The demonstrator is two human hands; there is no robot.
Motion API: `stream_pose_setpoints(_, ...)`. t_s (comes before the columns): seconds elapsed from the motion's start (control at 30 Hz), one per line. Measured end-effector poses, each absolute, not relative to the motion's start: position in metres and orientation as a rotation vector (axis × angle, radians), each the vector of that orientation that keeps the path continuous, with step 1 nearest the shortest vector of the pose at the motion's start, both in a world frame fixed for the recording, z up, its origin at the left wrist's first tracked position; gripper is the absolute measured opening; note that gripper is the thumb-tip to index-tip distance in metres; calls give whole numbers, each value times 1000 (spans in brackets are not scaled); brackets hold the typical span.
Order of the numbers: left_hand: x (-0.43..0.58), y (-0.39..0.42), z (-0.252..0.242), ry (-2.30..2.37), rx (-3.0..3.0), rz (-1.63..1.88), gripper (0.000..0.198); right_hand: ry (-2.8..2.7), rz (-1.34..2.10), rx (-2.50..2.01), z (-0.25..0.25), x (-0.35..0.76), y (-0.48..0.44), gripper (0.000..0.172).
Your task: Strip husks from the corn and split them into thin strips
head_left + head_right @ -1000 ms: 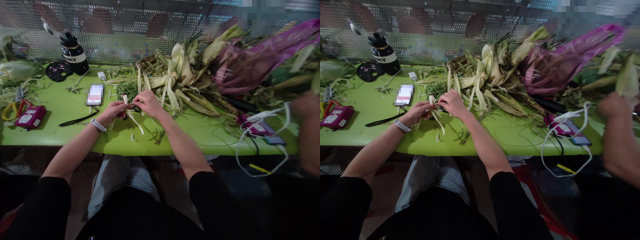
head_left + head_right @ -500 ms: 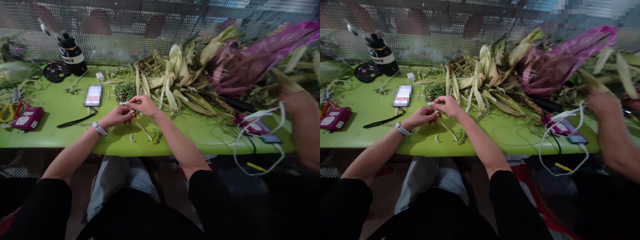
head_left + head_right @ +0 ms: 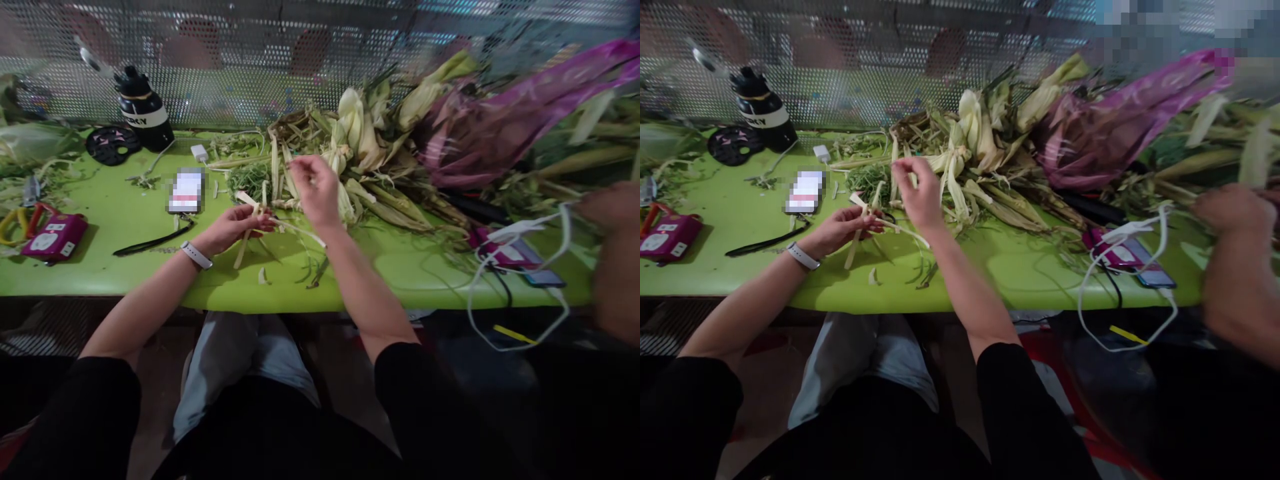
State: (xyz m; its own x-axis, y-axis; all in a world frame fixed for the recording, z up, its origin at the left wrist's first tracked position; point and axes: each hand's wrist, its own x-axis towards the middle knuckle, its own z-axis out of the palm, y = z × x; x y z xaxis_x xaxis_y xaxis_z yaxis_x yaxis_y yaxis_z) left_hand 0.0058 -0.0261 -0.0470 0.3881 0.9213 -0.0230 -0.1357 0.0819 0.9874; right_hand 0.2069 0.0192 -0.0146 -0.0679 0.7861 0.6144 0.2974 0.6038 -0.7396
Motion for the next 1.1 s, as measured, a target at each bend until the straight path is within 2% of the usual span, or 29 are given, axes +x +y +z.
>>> stream_pose_setpoints(0.1, 1, -23, -46, 864, 1164, 1079, 38, -1623, 458, -1024, -3, 226, 11, 53)
stream_pose_setpoints(0.17, -1, -20, -48, 899, 1175, 1169, 37, -1701, 551, -993, -1, 226, 0, 53)
stream_pose_setpoints(0.3, -1, -17, -52, 905, 1219, 1241, 40, -2064, 1121, -1032, -15, 195, -17, 46)
stream_pose_setpoints(0.53, 2, -21, -48, 973, 1247, 1218, 38, -1857, 1460, -946, -41, 159, -13, 25)
stream_pose_setpoints(0.73, -2, -19, -48, 986, 1249, 1242, 29, -1909, 1673, -857, -39, 166, -14, 27)
stream_pose_setpoints(0.9, -6, -18, -47, 996, 1242, 1251, 31, -1982, 1768, -765, -38, 165, -18, 34)
stream_pose_setpoints(1.03, -7, -19, -43, 975, 1220, 1249, 34, -1911, 1706, -865, -36, 173, -9, 30)
stream_pose_setpoints(1.1, -7, -21, -41, 959, 1213, 1248, 36, -1749, 1625, -963, -36, 179, -2, 36)
